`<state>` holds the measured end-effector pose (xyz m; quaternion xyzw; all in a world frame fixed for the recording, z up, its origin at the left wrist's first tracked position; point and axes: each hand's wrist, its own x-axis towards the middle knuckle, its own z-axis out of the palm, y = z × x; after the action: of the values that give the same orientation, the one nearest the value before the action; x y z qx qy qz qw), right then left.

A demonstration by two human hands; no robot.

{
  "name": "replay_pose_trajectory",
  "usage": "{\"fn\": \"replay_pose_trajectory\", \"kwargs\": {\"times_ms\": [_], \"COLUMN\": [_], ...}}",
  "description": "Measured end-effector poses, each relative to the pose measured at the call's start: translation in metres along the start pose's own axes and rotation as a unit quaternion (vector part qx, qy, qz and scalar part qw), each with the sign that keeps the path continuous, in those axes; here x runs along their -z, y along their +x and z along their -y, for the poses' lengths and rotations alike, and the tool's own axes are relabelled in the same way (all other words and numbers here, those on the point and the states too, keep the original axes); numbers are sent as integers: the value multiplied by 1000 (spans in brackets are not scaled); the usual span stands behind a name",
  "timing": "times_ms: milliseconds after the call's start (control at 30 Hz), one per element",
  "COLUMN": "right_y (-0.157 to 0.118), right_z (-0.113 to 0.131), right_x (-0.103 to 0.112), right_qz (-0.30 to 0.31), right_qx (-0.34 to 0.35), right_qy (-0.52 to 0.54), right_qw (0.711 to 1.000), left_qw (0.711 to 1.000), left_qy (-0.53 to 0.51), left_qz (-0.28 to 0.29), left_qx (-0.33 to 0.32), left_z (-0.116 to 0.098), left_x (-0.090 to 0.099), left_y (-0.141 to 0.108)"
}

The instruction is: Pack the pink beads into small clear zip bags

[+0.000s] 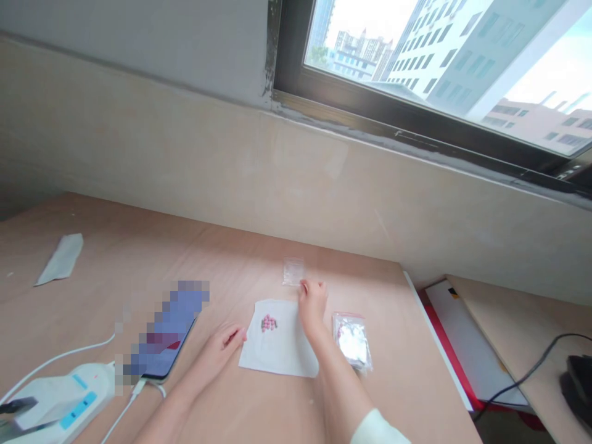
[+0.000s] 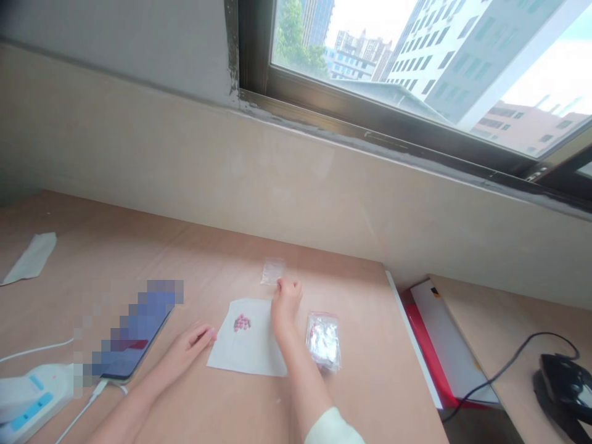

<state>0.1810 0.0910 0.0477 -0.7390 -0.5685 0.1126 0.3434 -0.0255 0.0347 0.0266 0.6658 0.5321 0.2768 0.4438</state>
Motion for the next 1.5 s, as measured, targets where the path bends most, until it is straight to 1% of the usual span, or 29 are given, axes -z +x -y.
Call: {"fn": "replay_pose_trajectory", "kwargs": {"times_ms": [67, 100, 133, 200, 233, 300, 367, 433, 500, 533, 600, 633, 667, 700, 733, 767, 833, 933, 1033, 1100, 1167, 1267, 1333, 1433, 1500], "right_y": [-7, -13, -20, -36, -44, -60, -72, -80, -84, -86, -90, -92, -95, -98, -101, -104, -108, -110, -110, -110, -111, -113, -114, -115, -114], "right_z": [5, 8, 12, 16, 18, 16, 11, 4, -3, -5, -6, -4, 0, 6, 13, 20, 34, 46, 46, 45, 45, 49, 52, 55, 54], "right_x": [19, 28, 37, 49, 53, 57, 56, 54, 51, 50, 50, 51, 53, 56, 59, 62, 68, 73, 74, 71, 68, 62, 58, 53, 50], "right_qz": [-28, -19, 12, 87, 121, 170, 196, 204, 193, 165, 74, 35, 20, 36, 79, 133, 209, 262, 305, 321, 322, 305, 293, 276, 261], "right_qx": [-44, -61, -74, -109, -128, -163, -182, -194, -212, -222, -223, -207, -181, -148, -114, -85, -56, -39, -28, -36, -55, -86, -100, -109, -113], "right_qy": [90, 139, 195, 306, 346, 394, 418, 424, 404, 381, 319, 289, 268, 258, 259, 264, 266, 266, 277, 280, 283, 288, 289, 290, 288], "right_qw": [995, 988, 978, 942, 922, 888, 868, 861, 869, 882, 918, 934, 946, 954, 956, 951, 939, 927, 911, 904, 902, 904, 906, 910, 914], "left_qw": [999, 998, 994, 986, 983, 977, 972, 970, 972, 973, 976, 978, 979, 979, 979, 979, 977, 974, 969, 967, 968, 974, 979, 987, 990], "left_qy": [-29, -53, -87, -145, -161, -189, -206, -209, -200, -194, -178, -170, -162, -155, -150, -146, -144, -144, -160, -168, -160, -137, -121, -93, -82], "left_qz": [9, 15, 28, 41, 46, 73, 102, 116, 109, 105, 100, 100, 102, 107, 114, 122, 137, 157, 172, 176, 176, 165, 148, 116, 104], "left_qx": [26, 43, 60, 77, 79, 65, 48, 47, 62, 69, 75, 75, 75, 75, 77, 77, 73, 71, 73, 72, 75, 74, 69, 58, 48], "left_z": [-5, -8, -13, -23, -28, -38, -47, -53, -57, -59, -64, -67, -70, -75, -79, -83, -92, -99, -101, -100, -99, -94, -90, -84, -80], "left_x": [2, 3, 4, 5, 4, 3, 2, 2, 4, 4, 6, 6, 6, 5, 5, 4, 3, 4, 6, 8, 9, 9, 7, 2, 0], "left_y": [0, 0, 1, 1, 1, 1, -1, -3, -6, -8, -12, -14, -16, -19, -21, -24, -29, -36, -41, -42, -42, -41, -39, -36, -33]}}
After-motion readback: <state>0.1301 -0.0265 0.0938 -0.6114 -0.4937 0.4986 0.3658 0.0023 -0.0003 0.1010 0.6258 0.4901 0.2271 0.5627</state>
